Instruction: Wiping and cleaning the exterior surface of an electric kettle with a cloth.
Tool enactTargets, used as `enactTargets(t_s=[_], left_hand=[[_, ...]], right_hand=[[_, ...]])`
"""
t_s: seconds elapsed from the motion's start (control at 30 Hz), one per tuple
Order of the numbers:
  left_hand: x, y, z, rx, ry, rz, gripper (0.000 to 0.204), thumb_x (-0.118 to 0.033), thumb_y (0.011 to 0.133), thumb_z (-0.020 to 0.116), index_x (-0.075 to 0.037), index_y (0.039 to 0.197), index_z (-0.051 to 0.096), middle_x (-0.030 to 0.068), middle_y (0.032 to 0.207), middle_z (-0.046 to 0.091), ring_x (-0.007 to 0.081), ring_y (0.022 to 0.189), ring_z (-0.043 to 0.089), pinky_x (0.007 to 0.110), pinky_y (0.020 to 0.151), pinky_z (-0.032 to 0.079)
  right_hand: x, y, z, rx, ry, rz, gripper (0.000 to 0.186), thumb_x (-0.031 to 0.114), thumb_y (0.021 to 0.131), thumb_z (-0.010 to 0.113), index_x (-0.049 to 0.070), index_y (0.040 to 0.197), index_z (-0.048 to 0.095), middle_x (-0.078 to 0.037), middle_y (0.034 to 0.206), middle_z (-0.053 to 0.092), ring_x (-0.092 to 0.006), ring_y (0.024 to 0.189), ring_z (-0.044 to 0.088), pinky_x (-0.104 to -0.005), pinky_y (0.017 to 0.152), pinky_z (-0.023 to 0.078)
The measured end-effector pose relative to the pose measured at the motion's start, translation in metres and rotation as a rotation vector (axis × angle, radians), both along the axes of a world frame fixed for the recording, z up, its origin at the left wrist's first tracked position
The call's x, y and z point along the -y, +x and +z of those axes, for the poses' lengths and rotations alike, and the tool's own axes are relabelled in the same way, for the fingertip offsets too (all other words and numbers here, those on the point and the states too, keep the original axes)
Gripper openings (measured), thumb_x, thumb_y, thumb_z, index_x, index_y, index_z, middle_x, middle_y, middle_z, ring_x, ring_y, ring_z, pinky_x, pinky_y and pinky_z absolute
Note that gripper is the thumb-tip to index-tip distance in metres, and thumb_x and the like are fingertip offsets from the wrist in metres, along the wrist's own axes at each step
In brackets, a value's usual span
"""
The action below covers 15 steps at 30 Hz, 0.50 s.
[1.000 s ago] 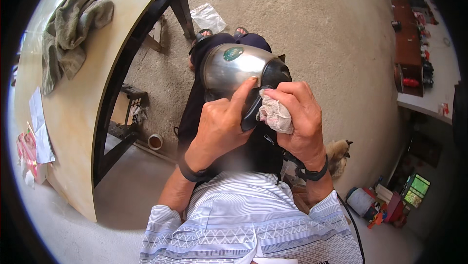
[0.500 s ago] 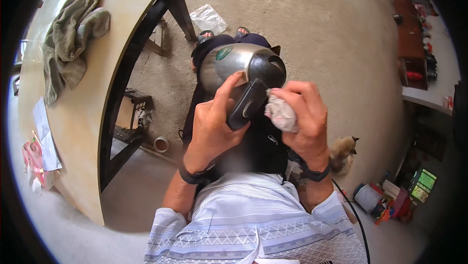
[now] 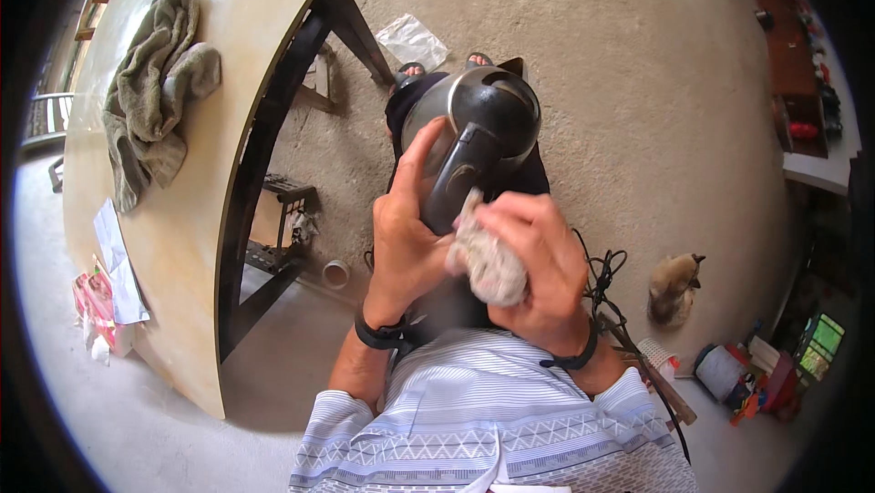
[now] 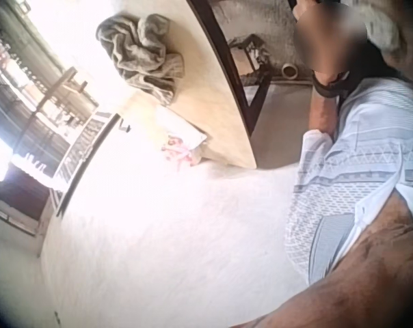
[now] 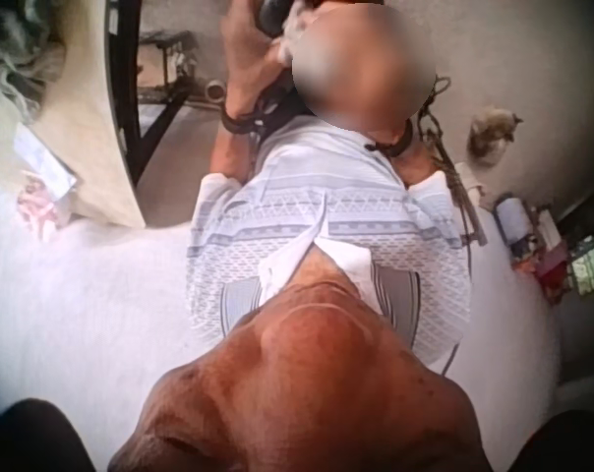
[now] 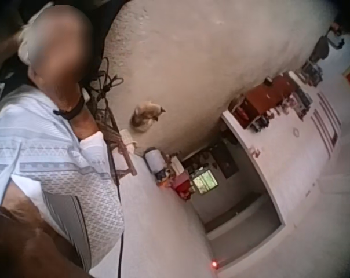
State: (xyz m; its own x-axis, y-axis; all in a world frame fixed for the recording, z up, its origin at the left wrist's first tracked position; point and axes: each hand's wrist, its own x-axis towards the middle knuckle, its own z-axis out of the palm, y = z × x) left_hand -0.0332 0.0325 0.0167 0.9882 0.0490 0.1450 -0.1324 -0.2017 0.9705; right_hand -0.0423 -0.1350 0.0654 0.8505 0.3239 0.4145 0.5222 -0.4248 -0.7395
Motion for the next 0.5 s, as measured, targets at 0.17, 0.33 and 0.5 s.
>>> enactTargets(t_s=[0.17, 0.33, 0.5], left_hand=[[0.001, 0.002, 0.003, -0.043, 0.007, -0.042, 0.096, 0.000, 0.078, 0.086, -0.005, 0.163, 0.041, 0.0201, 0.115, 0.080, 0.0272, 0.108, 0.080, 0.035, 0.092, 0.059], [0.003, 0.000, 0.003, -0.090, -0.019, -0.045, 0.095, 0.001, 0.079, 0.084, -0.004, 0.163, 0.040, 0.0188, 0.113, 0.080, 0.0280, 0.108, 0.080, 0.036, 0.092, 0.059], [0.002, 0.001, 0.002, 0.041, -0.007, -0.025, 0.092, 0.003, 0.079, 0.083, -0.002, 0.162, 0.042, 0.0203, 0.112, 0.080, 0.0283, 0.110, 0.080, 0.035, 0.093, 0.059]], right_hand=[[0.009, 0.022, 0.003, 0.035, -0.030, -0.053, 0.050, -0.002, 0.074, 0.081, -0.002, 0.123, 0.070, -0.019, 0.111, 0.066, -0.0378, 0.100, 0.070, -0.0442, 0.082, 0.059], [0.005, 0.030, 0.004, 0.027, -0.045, -0.126, 0.050, -0.004, 0.072, 0.082, -0.002, 0.120, 0.070, -0.017, 0.109, 0.066, -0.0369, 0.094, 0.070, -0.0435, 0.081, 0.058], [0.001, 0.026, 0.002, 0.036, -0.073, -0.109, 0.050, -0.003, 0.071, 0.083, 0.000, 0.119, 0.070, -0.016, 0.108, 0.066, -0.0361, 0.092, 0.069, -0.0438, 0.079, 0.057]])
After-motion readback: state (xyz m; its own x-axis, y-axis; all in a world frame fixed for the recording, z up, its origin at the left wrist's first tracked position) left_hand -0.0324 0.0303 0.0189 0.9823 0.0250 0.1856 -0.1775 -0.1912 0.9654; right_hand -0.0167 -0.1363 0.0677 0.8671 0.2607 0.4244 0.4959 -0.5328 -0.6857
